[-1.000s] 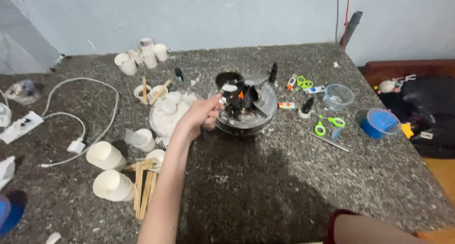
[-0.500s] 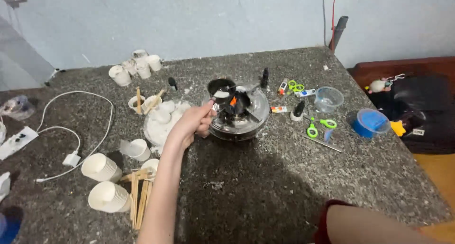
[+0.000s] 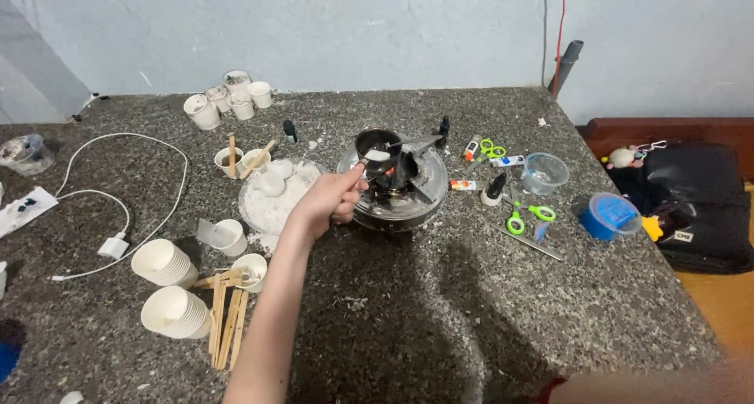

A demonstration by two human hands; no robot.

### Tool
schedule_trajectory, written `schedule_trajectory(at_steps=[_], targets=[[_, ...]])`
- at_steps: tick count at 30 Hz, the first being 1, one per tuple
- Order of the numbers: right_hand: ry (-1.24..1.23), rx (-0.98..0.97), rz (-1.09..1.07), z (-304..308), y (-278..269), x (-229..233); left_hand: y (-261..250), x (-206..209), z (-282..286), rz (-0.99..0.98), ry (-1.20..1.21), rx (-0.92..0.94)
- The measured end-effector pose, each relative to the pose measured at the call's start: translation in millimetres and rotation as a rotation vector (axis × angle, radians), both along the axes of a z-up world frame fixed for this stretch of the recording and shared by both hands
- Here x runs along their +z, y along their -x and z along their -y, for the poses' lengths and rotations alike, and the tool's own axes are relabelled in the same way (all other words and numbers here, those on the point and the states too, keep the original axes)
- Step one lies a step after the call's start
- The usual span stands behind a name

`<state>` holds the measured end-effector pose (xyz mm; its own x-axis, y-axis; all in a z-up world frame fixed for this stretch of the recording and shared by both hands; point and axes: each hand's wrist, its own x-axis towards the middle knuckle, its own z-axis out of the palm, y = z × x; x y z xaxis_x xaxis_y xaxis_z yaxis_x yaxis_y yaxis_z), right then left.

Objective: Melting wax flakes in a small pot over a portable stove and preparing paper cups with wicks for candle making.

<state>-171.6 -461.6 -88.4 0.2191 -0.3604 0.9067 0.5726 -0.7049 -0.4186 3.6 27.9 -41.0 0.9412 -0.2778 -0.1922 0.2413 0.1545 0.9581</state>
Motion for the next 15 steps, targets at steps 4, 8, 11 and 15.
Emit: schedule_trajectory(at_steps=[4, 8, 11, 15], targets=[[0.002, -0.005, 0.015, -146.4, -37.9, 106.5, 2.5, 6.2, -5.1, -0.051, -0.07, -0.091], [0.217, 0.378, -0.643, -222.1, -98.1, 126.0, -1.0, -11.7, 0.3, -0.038, -0.059, -0.034], [0.241, 0.394, -0.916, -237.8, -129.3, 101.4, -4.4, -25.2, 5.6, -0.04, 0.024, 0.003], [0.028, 0.466, -0.938, -242.3, -179.7, 51.5, -2.1, -20.9, 11.7, -0.069, 0.017, -0.012]])
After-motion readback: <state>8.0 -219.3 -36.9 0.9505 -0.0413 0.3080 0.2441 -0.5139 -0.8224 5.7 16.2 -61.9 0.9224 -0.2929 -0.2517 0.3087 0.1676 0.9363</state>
